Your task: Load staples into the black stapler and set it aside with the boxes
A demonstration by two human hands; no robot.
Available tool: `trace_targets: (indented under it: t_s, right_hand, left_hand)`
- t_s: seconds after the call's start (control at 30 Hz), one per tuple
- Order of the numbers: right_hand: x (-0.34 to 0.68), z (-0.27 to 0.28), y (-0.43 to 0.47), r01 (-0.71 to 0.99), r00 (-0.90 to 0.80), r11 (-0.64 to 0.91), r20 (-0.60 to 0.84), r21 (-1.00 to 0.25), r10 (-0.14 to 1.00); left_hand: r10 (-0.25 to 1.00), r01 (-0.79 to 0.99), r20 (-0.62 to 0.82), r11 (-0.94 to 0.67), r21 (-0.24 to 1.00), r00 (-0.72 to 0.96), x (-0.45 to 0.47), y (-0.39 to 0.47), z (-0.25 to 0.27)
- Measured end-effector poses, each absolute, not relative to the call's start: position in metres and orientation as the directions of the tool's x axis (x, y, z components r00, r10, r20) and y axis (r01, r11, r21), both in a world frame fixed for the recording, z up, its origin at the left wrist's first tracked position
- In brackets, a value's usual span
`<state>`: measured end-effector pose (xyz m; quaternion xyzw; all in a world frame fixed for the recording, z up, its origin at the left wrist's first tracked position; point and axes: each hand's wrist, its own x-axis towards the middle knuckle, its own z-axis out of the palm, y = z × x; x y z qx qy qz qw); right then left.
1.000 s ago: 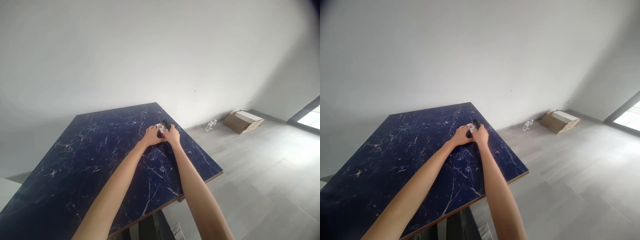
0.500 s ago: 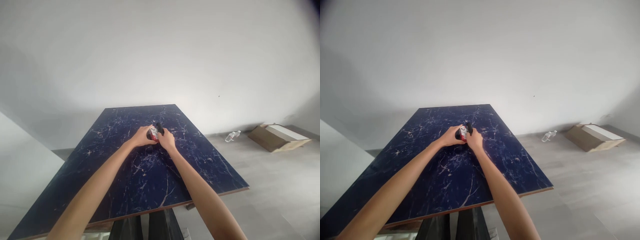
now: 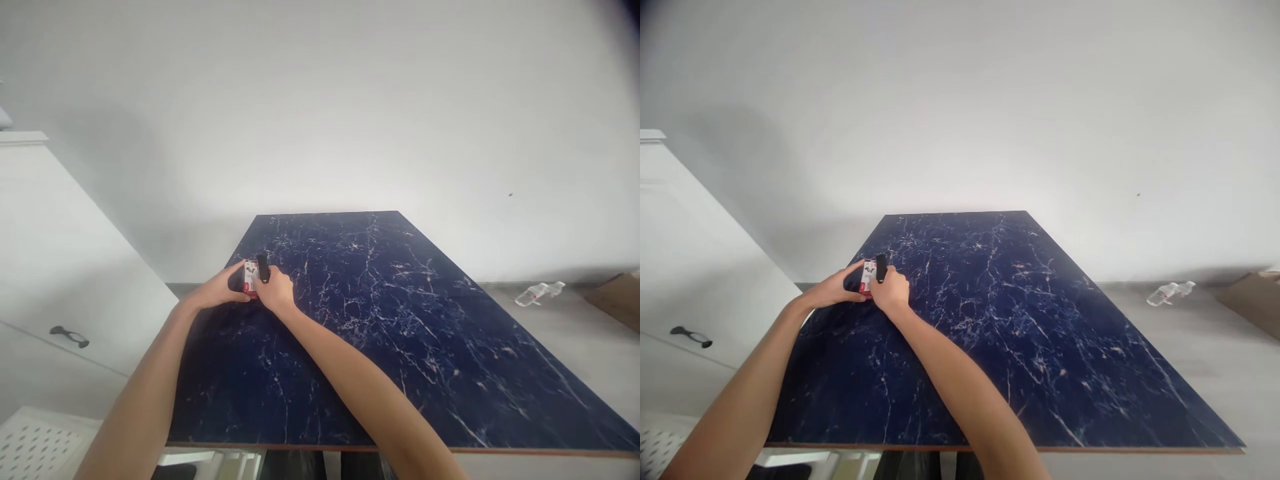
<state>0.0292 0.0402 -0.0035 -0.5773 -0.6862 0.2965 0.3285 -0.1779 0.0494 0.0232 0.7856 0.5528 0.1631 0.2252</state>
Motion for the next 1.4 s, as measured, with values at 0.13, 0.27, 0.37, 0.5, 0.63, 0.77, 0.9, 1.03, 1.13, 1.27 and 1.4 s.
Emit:
trace_targets:
  t_s: [0.13,0.27,0.37,0.5,0.63,0.77,0.9,1.03,1.13,1.27,1.4]
  right_hand:
    - [0.027,-0.014,0.038,0.550,-0.159,0.263,0.210,-0.793,0.965]
    - [0.032,-0.021,0.037,0.491,-0.151,0.284,0.240,-0.824,0.959]
    - [0.032,-0.024,0.036,0.449,-0.169,0.296,0.245,-0.843,0.955]
    - [0.030,-0.025,0.039,0.392,-0.250,0.289,0.201,-0.874,0.947]
    - [0.038,-0.024,0.051,0.445,-0.238,0.267,0.174,-0.855,0.955]
    - [0.048,-0.025,0.071,0.542,-0.202,0.314,0.242,-0.779,0.949]
    - [0.048,-0.027,0.090,0.604,-0.379,0.486,0.309,-0.632,0.873]
    - [0.045,-0.030,0.095,0.647,-0.489,0.549,0.265,-0.529,0.831]
    - [0.046,-0.031,0.096,0.639,-0.490,0.557,0.277,-0.530,0.826]
    - [0.047,-0.034,0.097,0.626,-0.478,0.544,0.277,-0.558,0.834]
    - [0.049,-0.032,0.098,0.577,-0.456,0.514,0.271,-0.635,0.848]
  left_hand:
    - [0.917,0.784,-0.062,-0.301,0.543,0.394,-0.188,0.051,0.021]
    - [0.932,0.825,-0.083,-0.268,0.498,0.354,-0.191,0.051,0.016]
    - [0.938,0.835,-0.100,-0.243,0.494,0.332,-0.192,0.050,0.017]
    - [0.941,0.812,-0.087,-0.232,0.536,0.326,-0.195,0.047,0.021]
    - [0.956,0.790,-0.101,-0.167,0.590,0.277,-0.195,0.040,0.026]
    - [0.963,0.792,-0.118,-0.124,0.598,0.240,-0.187,0.030,0.034]
    - [0.937,0.783,-0.151,-0.166,0.600,0.314,-0.190,0.030,0.034]
    - [0.934,0.741,-0.159,-0.141,0.656,0.319,-0.205,0.038,0.027]
    - [0.935,0.737,-0.175,-0.119,0.665,0.309,-0.210,0.041,0.026]
    - [0.934,0.747,-0.197,-0.099,0.657,0.297,-0.205,0.039,0.029]
    - [0.937,0.749,-0.186,-0.107,0.654,0.297,-0.201,0.038,0.029]
